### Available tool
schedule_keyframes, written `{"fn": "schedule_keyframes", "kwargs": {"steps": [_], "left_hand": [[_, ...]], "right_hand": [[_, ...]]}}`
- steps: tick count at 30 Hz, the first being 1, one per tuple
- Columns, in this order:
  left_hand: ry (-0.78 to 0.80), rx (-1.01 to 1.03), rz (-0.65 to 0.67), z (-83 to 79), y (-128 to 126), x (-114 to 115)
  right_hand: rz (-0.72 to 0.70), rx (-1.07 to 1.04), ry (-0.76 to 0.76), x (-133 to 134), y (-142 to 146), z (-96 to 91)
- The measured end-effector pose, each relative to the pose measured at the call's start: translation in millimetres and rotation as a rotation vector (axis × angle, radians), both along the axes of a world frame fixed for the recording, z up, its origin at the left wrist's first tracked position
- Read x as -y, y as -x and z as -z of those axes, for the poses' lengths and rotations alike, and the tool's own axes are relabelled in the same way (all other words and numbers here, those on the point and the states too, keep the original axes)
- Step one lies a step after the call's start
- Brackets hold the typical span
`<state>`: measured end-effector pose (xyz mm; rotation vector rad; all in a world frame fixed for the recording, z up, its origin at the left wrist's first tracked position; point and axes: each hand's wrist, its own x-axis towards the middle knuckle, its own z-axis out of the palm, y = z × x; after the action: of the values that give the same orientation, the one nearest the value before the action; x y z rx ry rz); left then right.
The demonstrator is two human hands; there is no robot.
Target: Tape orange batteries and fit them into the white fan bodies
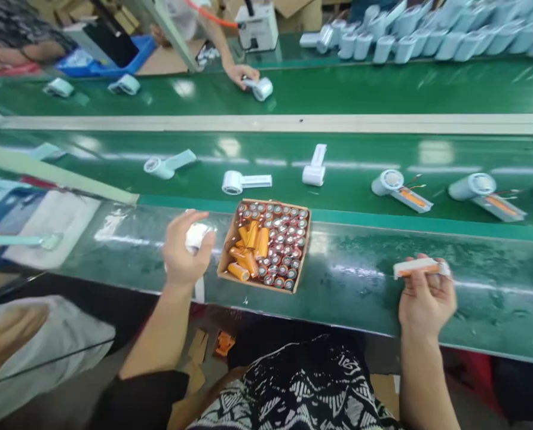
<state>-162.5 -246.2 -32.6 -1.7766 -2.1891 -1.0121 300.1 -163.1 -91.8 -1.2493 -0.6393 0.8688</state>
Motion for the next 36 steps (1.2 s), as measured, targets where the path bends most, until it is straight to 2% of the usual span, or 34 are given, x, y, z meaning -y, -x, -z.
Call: {"fn": "schedule_keyframes", "kwargs": {"steps": [3, 4, 6, 8, 10, 13, 17, 22, 27, 32, 36], "left_hand": [[0.352, -0.011, 0.277, -23.4, -24.9, -112.2], [0.482, -0.01, 0.325, -26.0, -35.4, -150.5], [0.627, -0.015, 0.383, -24.5, -59.7, -218.4], [0.684, -0.035, 0.381, -18.2, -86.1, -266.9], [0.7, -0.073, 0.326, -12.7, -111.6, -293.2], [0.669, -0.167, 0.299, -10.9, -142.5, -301.0], [0.681, -0.36, 0.444, -15.5, -162.9, -287.2], [0.732, -0.507, 0.504, -21.2, -161.8, -271.2], [0.693, -0.576, 0.495, -20.3, -152.4, -263.6], [0.714, -0.601, 0.548, -18.7, -148.4, -275.5], [0.754, -0.614, 0.659, -18.1, -155.9, -288.2]], "right_hand": [[-0.026, 0.023, -0.014, -1.9, 4.7, 3.7], [-0.034, 0.04, -0.023, -1.4, 4.7, 5.9], [-0.046, 0.067, -0.033, 1.5, 3.3, 11.0], [-0.053, 0.075, -0.029, 5.3, 1.4, 15.4], [-0.064, 0.065, -0.01, 7.9, 0.4, 17.4], [-0.089, 0.027, 0.008, 8.2, 1.0, 16.0], [-0.11, -0.027, 0.017, 5.9, 2.8, 12.0], [-0.124, -0.076, 0.026, 5.3, 3.1, 11.5], [-0.162, -0.09, 0.015, 6.1, 4.1, 10.8], [-0.151, -0.076, 0.013, 5.5, 5.1, 10.9], [-0.144, -0.06, -0.006, 7.6, 5.5, 12.1]]}}
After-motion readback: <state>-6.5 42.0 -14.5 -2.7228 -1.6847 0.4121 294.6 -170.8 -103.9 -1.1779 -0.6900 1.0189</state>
